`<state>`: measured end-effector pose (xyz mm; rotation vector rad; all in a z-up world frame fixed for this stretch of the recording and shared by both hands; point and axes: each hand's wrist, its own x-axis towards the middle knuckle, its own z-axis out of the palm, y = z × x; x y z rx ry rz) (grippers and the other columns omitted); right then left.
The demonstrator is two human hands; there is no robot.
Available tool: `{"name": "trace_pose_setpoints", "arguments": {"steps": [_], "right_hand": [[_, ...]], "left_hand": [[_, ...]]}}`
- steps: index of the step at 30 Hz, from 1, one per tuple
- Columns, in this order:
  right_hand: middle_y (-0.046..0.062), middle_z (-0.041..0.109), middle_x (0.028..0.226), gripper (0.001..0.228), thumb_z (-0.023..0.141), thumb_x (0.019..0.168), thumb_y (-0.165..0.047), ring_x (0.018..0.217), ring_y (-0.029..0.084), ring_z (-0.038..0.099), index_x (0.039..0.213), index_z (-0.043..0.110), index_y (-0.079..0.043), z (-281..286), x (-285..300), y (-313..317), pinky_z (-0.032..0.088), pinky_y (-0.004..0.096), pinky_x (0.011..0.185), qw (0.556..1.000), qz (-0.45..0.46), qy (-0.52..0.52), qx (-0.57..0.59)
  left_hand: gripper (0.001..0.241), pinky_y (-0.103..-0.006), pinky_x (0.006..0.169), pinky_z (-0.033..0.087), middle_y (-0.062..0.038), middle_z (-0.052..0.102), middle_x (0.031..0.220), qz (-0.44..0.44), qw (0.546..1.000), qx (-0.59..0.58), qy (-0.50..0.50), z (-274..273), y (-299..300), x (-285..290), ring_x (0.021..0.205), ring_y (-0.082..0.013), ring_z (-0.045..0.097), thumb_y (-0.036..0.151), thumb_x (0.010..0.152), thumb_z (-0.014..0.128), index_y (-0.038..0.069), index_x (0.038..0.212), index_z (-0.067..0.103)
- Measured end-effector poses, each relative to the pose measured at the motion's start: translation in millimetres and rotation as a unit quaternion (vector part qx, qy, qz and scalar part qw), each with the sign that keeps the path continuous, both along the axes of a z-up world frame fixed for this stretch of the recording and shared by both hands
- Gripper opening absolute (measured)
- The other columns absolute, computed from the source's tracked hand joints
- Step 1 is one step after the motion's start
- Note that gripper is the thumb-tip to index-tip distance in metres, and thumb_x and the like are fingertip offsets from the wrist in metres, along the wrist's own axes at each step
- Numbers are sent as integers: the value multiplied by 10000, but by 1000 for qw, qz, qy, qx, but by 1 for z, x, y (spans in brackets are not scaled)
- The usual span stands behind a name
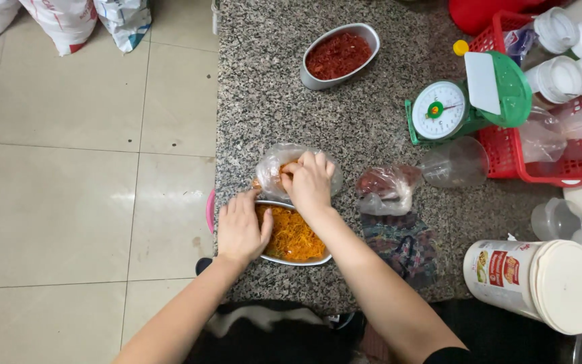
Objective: Sorting and picking through shredded food items in a container.
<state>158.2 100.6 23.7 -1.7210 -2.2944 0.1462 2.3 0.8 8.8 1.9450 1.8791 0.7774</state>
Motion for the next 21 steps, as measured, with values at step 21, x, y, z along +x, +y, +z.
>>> {"name": "trace_pose_setpoints", "arguments": {"steps": [21], "right_hand": [[83,660,1023,138,799,841,-255,1065,251,608,952,810,-173,-23,48,-43,406,453,979,959,-186,214,-11]], "left_hand": [[194,-435,1028,349,-80,646,1103,48,971,-34,-230,12,-3,-1,1106,-275,605,138,889,650,87,1076,646]]}}
